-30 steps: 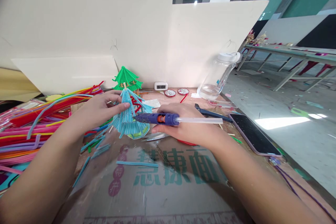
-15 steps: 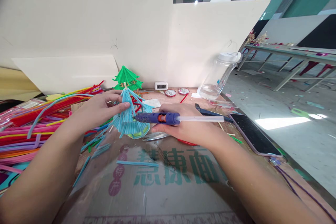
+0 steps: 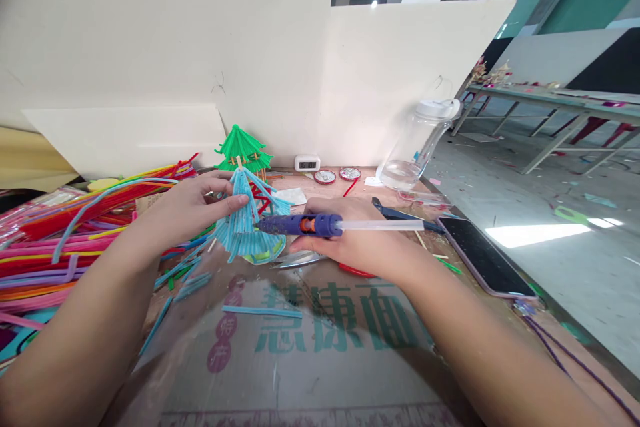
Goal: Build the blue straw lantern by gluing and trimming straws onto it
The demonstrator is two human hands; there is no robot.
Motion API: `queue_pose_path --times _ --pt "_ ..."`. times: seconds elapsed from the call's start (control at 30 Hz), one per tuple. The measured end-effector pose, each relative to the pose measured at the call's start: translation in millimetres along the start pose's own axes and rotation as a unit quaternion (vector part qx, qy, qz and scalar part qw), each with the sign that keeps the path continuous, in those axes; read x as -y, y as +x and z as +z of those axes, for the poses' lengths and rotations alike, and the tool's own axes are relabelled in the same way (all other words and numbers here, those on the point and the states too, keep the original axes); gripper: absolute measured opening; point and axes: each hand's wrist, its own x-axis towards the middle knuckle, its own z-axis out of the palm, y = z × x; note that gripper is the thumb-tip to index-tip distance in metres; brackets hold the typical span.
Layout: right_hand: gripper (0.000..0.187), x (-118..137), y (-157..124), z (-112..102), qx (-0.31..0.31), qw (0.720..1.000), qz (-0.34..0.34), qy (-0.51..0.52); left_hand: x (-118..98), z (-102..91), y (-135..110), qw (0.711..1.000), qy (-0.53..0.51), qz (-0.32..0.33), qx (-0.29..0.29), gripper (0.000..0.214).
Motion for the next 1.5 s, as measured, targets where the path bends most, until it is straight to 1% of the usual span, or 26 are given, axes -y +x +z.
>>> queue_pose_path --times 0.17,0.5,0.63,0.73,0.97,1.07,1.23,1.37,1.5 --pt "0.036 -1.7 -1.0 3.0 -0.027 1.0 -0.009 0.0 -0.1 -0.4 0.7 1.0 0.009 -0.006 0.003 0.039" --pt "0.032 -0.7 -1.8 1.6 -0.012 1.0 -0.007 -0.009 0.4 -0.1 1.2 1.0 0.013 -0.012 0.002 0.04" --pt "0.035 -0.6 -0.5 1.0 -0.015 1.0 -0.006 0.011 0.5 -1.0 0.7 1.0 0.011 -0.014 0.006 0.04" --pt "0.035 1.2 1.0 -1.0 -0.004 1.0 -0.005 0.007 -0.2 -1.0 0.2 1.0 0.01 -0.01 0.006 0.039" --pt "0.037 2.0 2.6 0.7 -0.029 1.0 0.002 -0.013 -1.6 0.8 0.1 1.0 0.0 0.001 0.004 0.037" --pt "0.037 2.1 2.2 0.8 -0.039 0.999 -0.005 -0.025 -1.3 1.0 -0.2 1.0 -0.001 -0.002 0.005 0.037" --pt "0.034 6.0 0.4 -3.0 -0.035 0.997 -0.016 -0.061 -1.2 1.1 -0.2 1.0 0.002 -0.002 0.004 0.036" --pt "0.035 8.2 -1.7 -4.7 -0.041 0.993 -0.046 -0.096 -1.7 1.9 0.2 1.0 -0.003 0.003 0.002 0.037" --pt "0.034 10.2 -3.5 -5.0 -0.031 0.99 -0.067 -0.116 -2.7 2.1 0.2 1.0 0.006 0.0 -0.001 0.036"
